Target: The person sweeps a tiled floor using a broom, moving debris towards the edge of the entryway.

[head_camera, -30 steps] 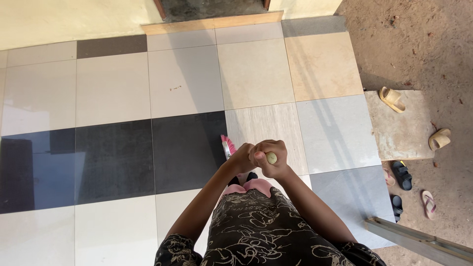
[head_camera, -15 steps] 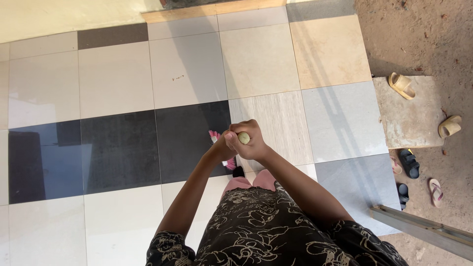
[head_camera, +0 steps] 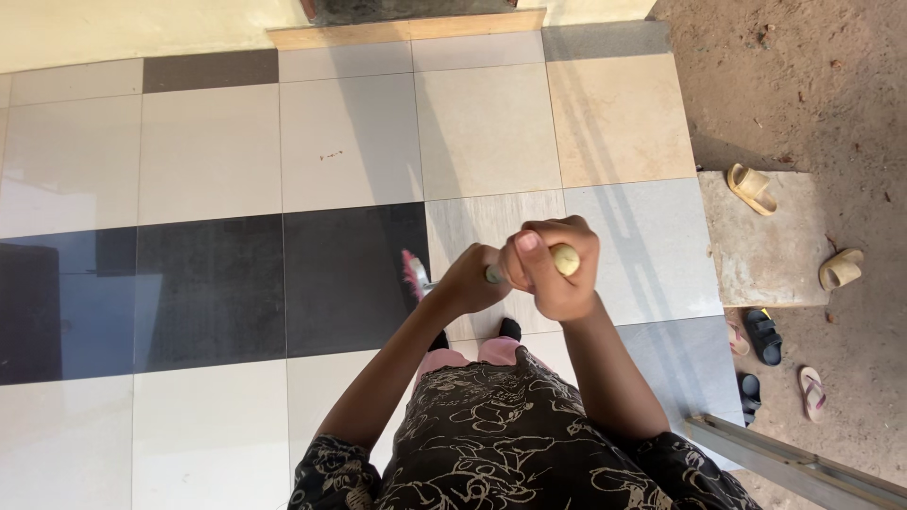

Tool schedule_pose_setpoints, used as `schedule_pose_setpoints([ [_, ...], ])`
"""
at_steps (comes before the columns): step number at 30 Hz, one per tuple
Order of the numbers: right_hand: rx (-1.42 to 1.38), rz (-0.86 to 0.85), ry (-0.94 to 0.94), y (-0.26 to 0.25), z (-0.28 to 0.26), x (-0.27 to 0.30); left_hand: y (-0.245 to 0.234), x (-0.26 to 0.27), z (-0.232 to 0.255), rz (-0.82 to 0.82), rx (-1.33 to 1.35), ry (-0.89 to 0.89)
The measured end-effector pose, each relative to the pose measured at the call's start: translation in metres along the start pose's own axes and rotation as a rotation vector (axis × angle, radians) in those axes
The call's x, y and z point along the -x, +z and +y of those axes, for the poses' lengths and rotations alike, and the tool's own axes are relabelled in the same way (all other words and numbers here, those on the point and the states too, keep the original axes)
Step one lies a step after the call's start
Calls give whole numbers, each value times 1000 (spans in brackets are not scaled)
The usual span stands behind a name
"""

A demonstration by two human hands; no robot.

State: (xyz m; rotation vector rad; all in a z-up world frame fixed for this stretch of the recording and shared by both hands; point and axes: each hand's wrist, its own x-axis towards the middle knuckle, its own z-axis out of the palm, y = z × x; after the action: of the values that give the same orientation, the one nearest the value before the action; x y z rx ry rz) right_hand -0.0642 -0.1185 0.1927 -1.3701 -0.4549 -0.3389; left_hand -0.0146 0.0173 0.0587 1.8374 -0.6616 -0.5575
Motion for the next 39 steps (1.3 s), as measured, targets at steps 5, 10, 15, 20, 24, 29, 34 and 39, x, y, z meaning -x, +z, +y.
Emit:
schedule_pose_setpoints([
  [5, 377, 42, -77, -50, -29, 16, 74, -62, 4, -138, 56, 79],
  [10, 614, 28, -90, -89, 18, 31, 166, -137, -97, -245, 474, 193],
  [15, 492, -29, -143, -115, 50, 61, 185, -139, -125, -355, 378, 149],
  [20, 214, 37, -134, -133, 40, 86, 155, -105, -50, -280, -91, -42],
  [24, 24, 100, -141, -138, 52, 92, 141, -91, -44, -187, -162, -39],
  [29, -115, 132, -97, -138, 75, 91, 126, -86, -53, -84, -199, -74],
  [34, -189, 194, 14, -150, 48, 75, 122, -100, -20, -98, -257, -154],
  [39, 35, 179, -53, -168, -15, 57, 146, -122, 22, -115, -112, 75],
])
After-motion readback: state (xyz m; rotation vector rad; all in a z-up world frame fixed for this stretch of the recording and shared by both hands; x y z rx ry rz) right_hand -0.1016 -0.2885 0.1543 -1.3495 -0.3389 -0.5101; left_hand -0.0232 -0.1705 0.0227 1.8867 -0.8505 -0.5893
